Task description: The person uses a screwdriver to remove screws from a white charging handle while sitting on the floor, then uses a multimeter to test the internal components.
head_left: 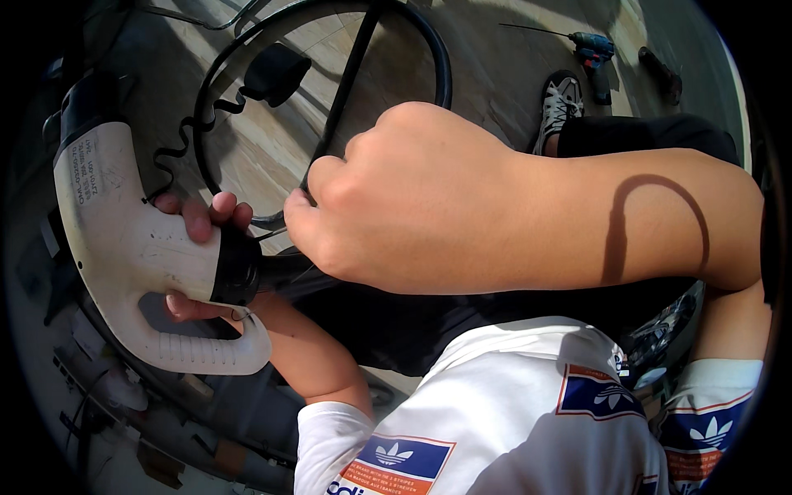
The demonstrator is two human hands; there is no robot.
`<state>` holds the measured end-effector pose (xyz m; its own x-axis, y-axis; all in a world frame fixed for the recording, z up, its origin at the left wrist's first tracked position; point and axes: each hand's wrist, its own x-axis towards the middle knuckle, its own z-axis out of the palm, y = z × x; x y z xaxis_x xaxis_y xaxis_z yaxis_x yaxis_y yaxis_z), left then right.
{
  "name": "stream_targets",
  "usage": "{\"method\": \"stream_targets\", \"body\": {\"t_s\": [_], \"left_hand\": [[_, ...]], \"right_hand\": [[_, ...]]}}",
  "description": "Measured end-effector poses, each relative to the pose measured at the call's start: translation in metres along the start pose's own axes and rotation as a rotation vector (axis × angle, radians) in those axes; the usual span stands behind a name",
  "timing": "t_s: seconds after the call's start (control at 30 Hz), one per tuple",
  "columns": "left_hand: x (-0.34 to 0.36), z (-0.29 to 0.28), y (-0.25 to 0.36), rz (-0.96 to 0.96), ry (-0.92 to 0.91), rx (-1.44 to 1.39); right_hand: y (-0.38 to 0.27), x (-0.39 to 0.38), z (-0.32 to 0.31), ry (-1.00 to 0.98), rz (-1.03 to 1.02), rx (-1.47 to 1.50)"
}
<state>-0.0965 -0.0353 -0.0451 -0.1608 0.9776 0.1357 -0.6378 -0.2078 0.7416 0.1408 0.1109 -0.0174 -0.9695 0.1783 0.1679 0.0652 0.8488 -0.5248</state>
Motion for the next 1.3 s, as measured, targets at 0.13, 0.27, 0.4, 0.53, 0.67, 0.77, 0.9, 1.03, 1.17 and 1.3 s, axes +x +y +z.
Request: {"method": "stream_targets", "body": {"t_s": [0.13, 0.27, 0.4, 0.53, 0.67, 0.77, 0.9, 1.03, 1.17, 1.3], "left_hand": [[0.002, -0.002, -0.003, -0.018, -0.024, -0.032], [0.004, -0.001, -0.006, -0.022, -0.021, -0.012], [0.002, -0.001, -0.004, -0.021, 0.006, 0.019], [0.000, 0.007, -0.010, 0.002, 0.072, 0.013], [-0.002, 0.011, -0.014, 0.023, 0.137, 0.017], [0.000, 0.009, -0.010, 0.000, 0.116, 0.045], [0.000, 0.011, -0.013, 0.017, 0.109, 0.077], [0.000, 0.024, -0.020, 0.073, 0.262, 0.102], [0.013, 0.023, -0.009, 0.019, 0.242, 0.221], [0.018, 0.016, -0.004, -0.046, 0.144, 0.201]], "right_hand": [[0.002, 0.001, 0.005, 0.002, -0.014, 0.029], [0.004, 0.003, 0.008, 0.006, -0.029, 0.071], [0.001, 0.001, 0.010, 0.140, -0.085, 0.061], [-0.003, 0.002, 0.013, 0.184, -0.082, 0.052], [-0.003, 0.001, 0.009, 0.199, -0.087, 0.097], [-0.003, -0.001, 0.013, 0.216, -0.082, 0.013], [-0.005, -0.003, 0.015, 0.212, -0.054, 0.021], [-0.010, 0.000, 0.007, 0.169, -0.158, -0.206], [0.002, 0.005, 0.006, 0.148, -0.198, -0.279], [0.008, 0.003, 0.001, 0.094, -0.154, -0.227]]}}
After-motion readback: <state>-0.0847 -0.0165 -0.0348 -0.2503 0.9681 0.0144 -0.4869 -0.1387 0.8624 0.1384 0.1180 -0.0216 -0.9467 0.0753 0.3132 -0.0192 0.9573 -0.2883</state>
